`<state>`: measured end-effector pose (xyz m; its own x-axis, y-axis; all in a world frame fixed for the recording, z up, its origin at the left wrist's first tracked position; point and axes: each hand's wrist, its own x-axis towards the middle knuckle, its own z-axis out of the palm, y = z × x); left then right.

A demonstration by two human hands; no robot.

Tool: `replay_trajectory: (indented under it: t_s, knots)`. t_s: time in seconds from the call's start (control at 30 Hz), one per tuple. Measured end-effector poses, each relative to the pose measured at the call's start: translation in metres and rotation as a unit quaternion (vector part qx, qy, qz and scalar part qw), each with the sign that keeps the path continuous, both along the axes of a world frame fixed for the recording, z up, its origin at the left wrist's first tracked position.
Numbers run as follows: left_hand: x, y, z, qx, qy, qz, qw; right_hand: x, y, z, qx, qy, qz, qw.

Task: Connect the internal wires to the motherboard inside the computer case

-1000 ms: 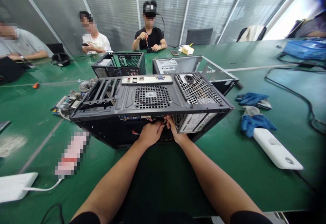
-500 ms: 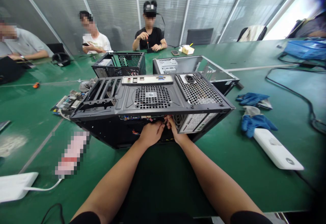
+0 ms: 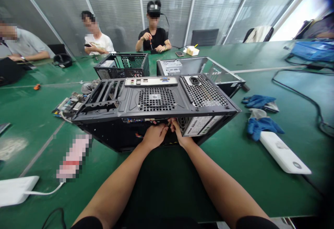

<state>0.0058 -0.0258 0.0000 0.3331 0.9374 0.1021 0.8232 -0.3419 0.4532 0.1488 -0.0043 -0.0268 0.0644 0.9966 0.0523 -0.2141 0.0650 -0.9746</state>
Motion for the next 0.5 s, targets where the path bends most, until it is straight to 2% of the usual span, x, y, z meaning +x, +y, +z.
replay_trajectory:
  t_s: [0.3,0.4,0.5]
  knots:
    - [0.0047,-0.0059,0.0060,0.004,0.125,0.041,0.991,0.0006,0.0007,-0.0040,0.013,-0.038,-0.018,0.999]
    - [0.0045,-0.0054,0.0043,0.010,0.131,0.044,0.990,0.0003,-0.0009,-0.0003,0.008,-0.043,-0.021,0.999]
    - [0.0033,-0.0038,0.0019,0.011,0.098,0.032,0.995,0.0001,-0.0019,0.0023,0.003,-0.035,-0.024,0.999]
